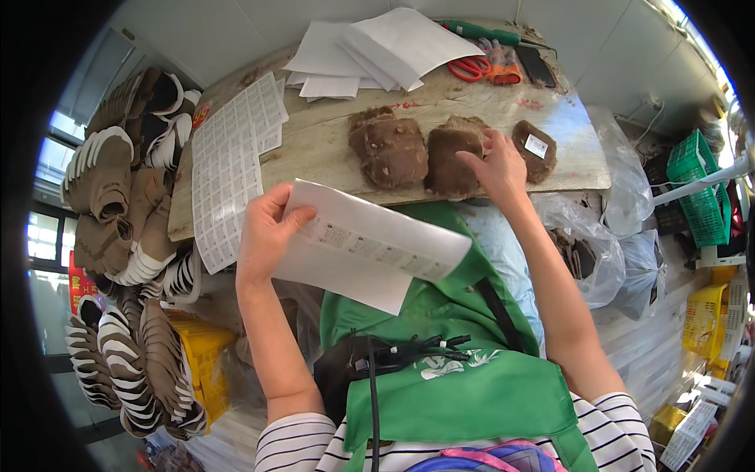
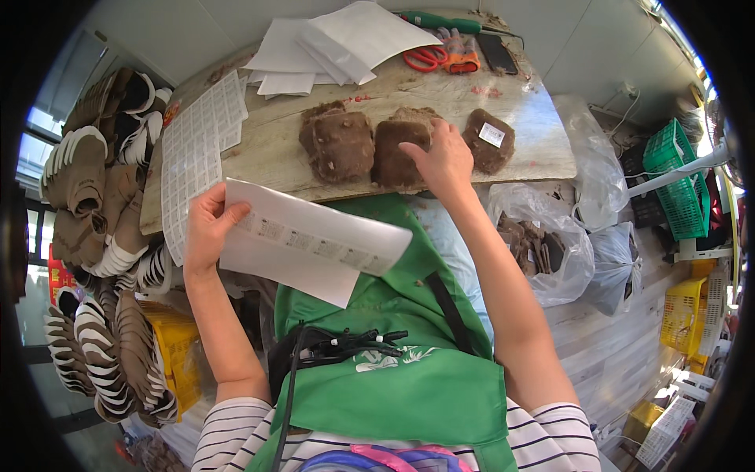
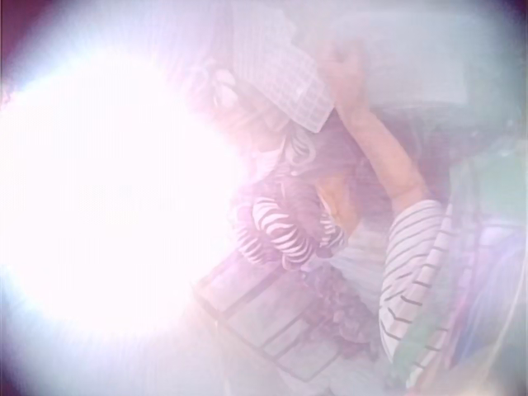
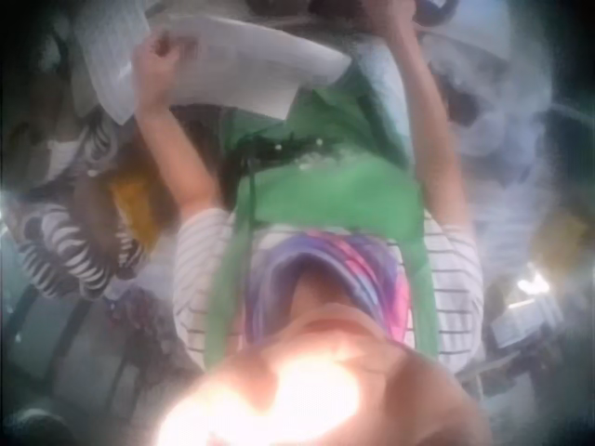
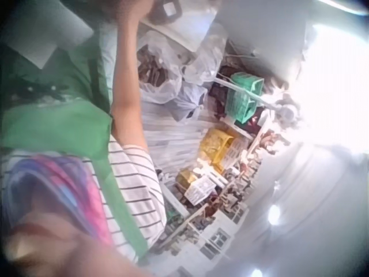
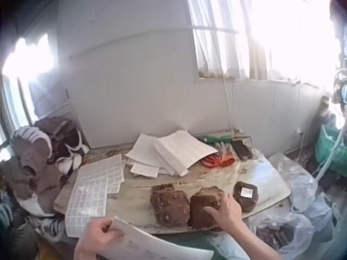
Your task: The person applies adhesive labels to stacks of brown fabric items on a wooden table. They peel labels from a sheet, place them on the items, and then move the labeled stacks into a plastic bag.
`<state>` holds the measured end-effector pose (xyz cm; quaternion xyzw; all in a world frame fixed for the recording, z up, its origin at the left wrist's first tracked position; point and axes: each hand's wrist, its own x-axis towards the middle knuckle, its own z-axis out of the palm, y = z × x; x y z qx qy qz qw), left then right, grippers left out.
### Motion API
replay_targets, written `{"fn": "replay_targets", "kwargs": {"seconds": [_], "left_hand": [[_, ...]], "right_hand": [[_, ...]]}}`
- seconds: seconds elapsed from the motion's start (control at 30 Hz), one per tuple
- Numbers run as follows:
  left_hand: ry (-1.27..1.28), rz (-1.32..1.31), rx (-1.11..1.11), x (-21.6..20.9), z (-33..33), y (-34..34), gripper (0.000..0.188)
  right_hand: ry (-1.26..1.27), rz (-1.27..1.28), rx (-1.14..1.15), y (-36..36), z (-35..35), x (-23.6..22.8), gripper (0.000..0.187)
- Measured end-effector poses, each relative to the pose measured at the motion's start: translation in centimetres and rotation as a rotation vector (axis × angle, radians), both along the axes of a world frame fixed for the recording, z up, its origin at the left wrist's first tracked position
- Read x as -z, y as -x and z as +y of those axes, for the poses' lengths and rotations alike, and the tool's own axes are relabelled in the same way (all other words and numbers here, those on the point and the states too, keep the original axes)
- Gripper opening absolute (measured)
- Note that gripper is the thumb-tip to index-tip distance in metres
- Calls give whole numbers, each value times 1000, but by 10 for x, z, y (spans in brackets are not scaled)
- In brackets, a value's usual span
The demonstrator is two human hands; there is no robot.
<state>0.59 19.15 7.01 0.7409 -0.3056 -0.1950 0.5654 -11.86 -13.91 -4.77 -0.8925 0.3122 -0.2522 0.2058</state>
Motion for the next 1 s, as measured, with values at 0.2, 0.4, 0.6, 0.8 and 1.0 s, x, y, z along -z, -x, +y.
{"fn": "replay_targets", "kwargs": {"seconds": [0.2, 0.4, 0.6, 0.8, 1.0], "left_hand": [[-24, 40, 42, 4, 0, 4, 7], [9, 86, -25, 11, 2, 3, 11], [33, 69, -60, 10, -35, 10, 19], [-5, 47, -50, 9, -65, 19, 17], [56, -772, -384, 0, -68, 41, 22]], "right_hand": [[-233, 202, -31, -21, -11, -10, 55], [-889, -267, -233, -10, -19, -47, 31], [-144, -136, -43, -2, -33, -50, 37], [-298, -272, -609, 29, 104, -90, 58], [-698, -397, -550, 31, 100, -77, 53]]}}
